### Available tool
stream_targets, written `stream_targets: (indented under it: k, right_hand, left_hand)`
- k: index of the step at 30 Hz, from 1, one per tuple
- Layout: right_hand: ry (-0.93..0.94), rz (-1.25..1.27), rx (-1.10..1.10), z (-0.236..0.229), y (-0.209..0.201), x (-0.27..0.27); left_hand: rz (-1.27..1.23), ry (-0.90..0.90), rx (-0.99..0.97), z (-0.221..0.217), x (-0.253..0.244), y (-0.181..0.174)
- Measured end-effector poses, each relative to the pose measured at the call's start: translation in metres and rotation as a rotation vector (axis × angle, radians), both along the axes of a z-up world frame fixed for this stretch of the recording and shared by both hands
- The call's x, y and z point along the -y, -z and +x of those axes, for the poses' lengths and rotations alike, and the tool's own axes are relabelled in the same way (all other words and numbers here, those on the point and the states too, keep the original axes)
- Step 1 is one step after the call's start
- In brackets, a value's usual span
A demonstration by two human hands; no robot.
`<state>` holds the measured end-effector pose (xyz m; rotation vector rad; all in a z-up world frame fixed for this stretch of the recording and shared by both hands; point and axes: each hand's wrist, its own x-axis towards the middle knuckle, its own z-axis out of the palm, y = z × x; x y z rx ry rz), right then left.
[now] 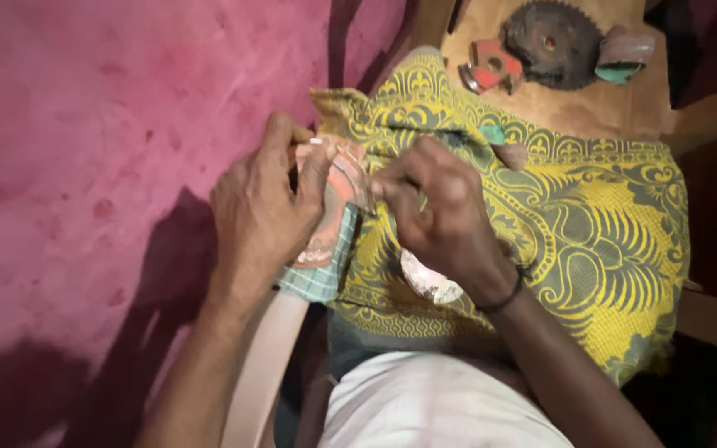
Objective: The person assembles parts of a manual tool, including a circular blade and plastic housing, while sitting on a chair. They handle small white components and a red casing, fitting them together by hand.
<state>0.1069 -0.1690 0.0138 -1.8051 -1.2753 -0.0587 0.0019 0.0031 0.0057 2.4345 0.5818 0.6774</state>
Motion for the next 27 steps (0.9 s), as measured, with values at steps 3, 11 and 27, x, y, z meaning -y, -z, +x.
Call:
stream_targets:
  k: [3, 11, 27]
  right_hand:
    - [-0.037, -0.016, 0.063, 0.006, -0.009, -0.009]
    - [-0.045, 0.024, 0.008, 0.006, 0.005, -0.004]
    - [-0.005, 0.033, -0.064, 0.001, 0.028, 0.009]
  left_hand:
    - [-0.060, 0.007, -0.002, 0.006, -0.007, -0.007]
    - [-0.059, 0.004, 0.007, 0.004, -0.006, -0.005]
    - [-0.032, 0.026, 0.013, -0.001, -0.001, 0.002]
